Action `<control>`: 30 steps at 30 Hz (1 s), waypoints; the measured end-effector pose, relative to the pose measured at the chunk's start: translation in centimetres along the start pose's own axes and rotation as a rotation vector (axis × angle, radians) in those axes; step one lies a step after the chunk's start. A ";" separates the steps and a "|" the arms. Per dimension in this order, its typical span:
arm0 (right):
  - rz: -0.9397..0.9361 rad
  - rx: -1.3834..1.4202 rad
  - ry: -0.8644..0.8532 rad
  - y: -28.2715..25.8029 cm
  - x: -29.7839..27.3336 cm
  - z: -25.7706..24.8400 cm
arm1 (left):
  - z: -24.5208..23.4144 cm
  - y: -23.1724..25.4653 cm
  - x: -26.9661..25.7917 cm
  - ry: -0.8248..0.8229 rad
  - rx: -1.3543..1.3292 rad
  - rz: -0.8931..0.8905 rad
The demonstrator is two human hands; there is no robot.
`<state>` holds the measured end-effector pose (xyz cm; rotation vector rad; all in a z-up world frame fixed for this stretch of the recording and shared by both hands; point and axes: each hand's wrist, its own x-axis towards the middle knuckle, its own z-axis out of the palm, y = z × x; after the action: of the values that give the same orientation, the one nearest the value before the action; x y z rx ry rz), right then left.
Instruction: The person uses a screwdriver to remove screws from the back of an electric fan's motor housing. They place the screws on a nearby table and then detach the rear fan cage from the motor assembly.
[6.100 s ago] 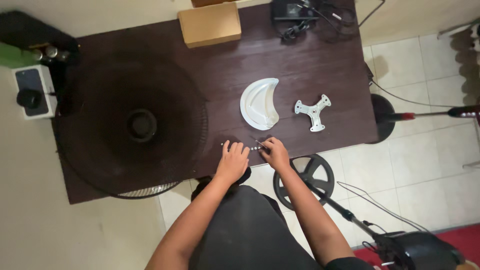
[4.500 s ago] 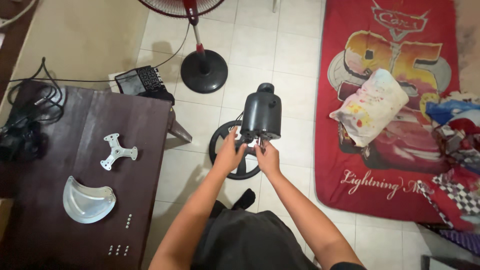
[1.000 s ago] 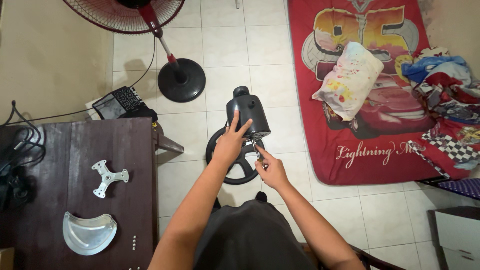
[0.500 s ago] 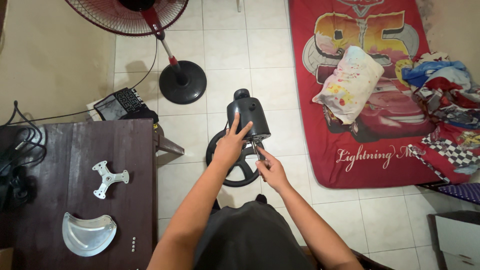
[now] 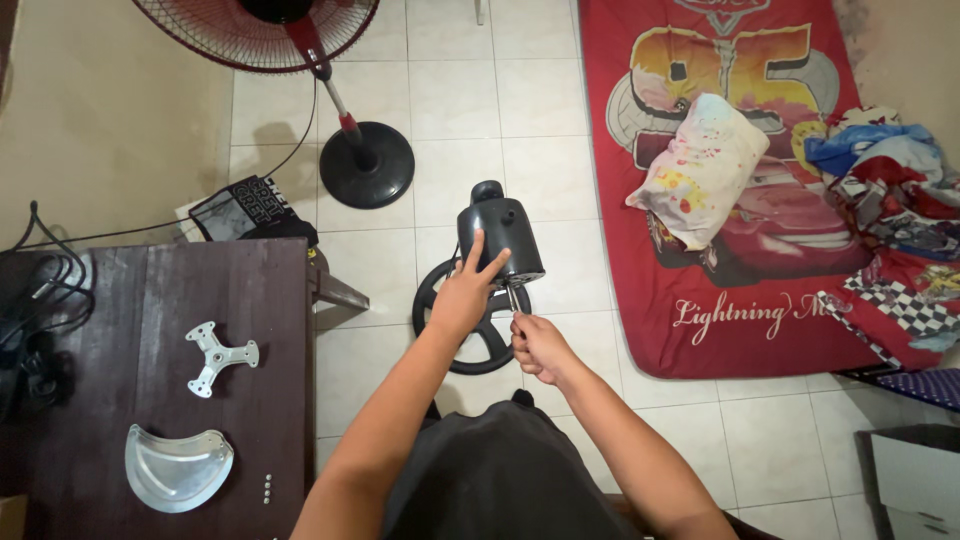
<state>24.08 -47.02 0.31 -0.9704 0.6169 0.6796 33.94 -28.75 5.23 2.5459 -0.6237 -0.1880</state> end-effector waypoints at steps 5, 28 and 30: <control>-0.652 -0.930 0.412 2.3 2.9 -1.3 | -0.2 -0.1 0.1 0.035 0.007 0.035; -0.082 -0.293 0.104 0.6 -1.6 -0.2 | -0.4 0.4 -0.2 0.023 0.035 -0.010; -0.033 -0.052 -0.023 1.1 -1.0 -1.1 | -0.4 0.4 -0.1 0.042 0.053 -0.003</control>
<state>22.43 -47.84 -0.04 -1.0170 0.5643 0.6797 33.77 -28.85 5.79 2.5949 -0.6158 -0.1202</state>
